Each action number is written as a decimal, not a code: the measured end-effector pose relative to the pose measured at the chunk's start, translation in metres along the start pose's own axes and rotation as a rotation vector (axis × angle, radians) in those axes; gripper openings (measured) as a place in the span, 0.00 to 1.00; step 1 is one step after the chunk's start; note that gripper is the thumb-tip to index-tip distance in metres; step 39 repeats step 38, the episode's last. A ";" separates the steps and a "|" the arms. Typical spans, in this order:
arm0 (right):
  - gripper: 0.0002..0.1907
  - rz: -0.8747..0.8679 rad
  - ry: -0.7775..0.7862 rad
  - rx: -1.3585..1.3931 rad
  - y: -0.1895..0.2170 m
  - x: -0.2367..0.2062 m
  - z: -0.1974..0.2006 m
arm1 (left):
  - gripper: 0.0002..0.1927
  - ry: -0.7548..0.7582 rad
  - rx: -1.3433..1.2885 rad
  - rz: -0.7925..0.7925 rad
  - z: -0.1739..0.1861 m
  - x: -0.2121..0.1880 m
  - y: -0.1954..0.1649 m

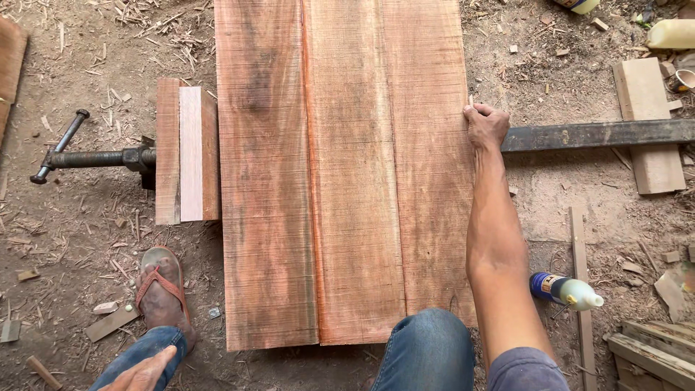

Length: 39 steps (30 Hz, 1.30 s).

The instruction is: The person applies wood glue to the edges of wooden planks and joins them together. They use a squeeze bottle to apply glue and then press the planks together to form a larger panel.

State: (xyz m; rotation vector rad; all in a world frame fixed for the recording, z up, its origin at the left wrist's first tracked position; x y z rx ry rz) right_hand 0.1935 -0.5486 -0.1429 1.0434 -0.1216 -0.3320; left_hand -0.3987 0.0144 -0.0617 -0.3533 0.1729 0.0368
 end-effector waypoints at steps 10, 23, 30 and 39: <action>0.11 -0.020 -0.008 0.064 0.000 0.003 0.000 | 0.25 0.018 -0.008 0.039 -0.003 0.009 -0.007; 0.11 -0.013 -0.002 0.085 0.007 -0.005 0.000 | 0.26 0.033 0.086 0.072 0.003 0.008 -0.020; 0.11 0.078 -0.009 -0.114 0.032 -0.025 -0.001 | 0.28 0.097 0.117 0.029 0.023 0.012 -0.067; 0.16 0.284 -0.074 -0.376 0.045 -0.072 0.000 | 0.41 0.153 0.178 -0.005 0.098 0.035 -0.117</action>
Point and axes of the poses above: each hand's wrist, its own x-axis towards the middle knuckle, its own z-axis out of the back of the hand, y = z × x, the point moved 3 cm from there along x, towards the middle knuckle, and after that the axes turned 4 degrees about x, right-handed, at the moved point
